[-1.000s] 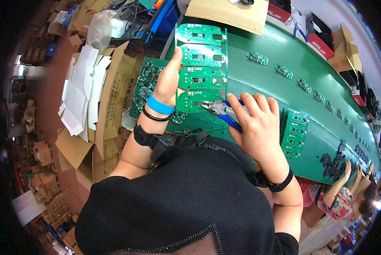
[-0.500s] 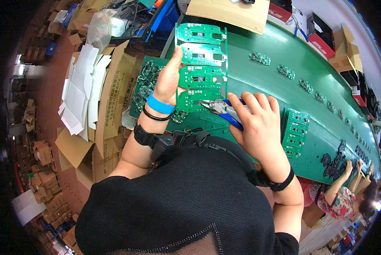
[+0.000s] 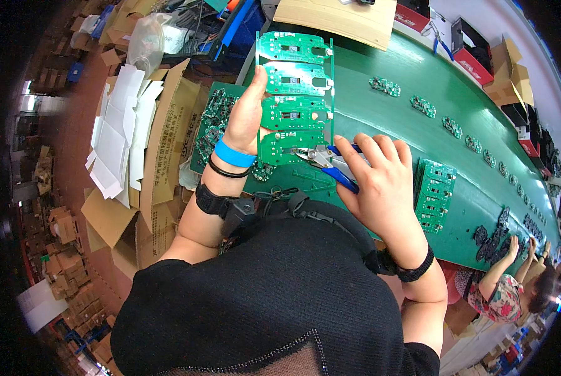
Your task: The person separates small circuit board sections from larger panels using pliers. They pick up a panel, use the pliers to snap off individual sections, and place them on the table. The process is repeated with multiple panels throughout the clip.
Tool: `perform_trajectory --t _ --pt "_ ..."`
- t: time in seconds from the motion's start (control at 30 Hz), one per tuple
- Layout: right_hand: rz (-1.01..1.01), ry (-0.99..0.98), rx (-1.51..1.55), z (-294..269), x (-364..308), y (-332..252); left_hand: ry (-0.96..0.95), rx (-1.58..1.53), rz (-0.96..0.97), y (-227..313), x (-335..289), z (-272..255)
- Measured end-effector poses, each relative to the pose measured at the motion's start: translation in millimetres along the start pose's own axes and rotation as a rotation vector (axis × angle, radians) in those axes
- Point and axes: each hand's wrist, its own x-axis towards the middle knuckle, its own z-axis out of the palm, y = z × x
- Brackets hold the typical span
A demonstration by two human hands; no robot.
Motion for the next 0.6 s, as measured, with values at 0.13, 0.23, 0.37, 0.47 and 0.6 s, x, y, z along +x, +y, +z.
perform_trajectory --t 0.13,0.23,0.37,0.47,0.6 --pt "0.011 0.001 0.005 2.6 -0.9 1.3 0.007 -0.009 -0.02 1.0 0.3 2.2" --pt "0.0 0.006 -0.023 2.8 -0.7 -0.1 -0.004 -0.044 -0.009 2.1 -0.6 4.8" --pt "-0.001 -0.004 -0.046 -1.4 0.5 -2.3 -0.018 -0.062 -0.01 4.1 -2.4 7.4" --pt "-0.002 -0.009 -0.052 -2.2 1.2 -2.8 0.001 -0.015 0.004 0.7 0.1 4.2" --pt "-0.004 -0.015 -0.062 -2.7 1.0 -2.7 0.013 0.018 0.005 0.2 -0.1 4.5"
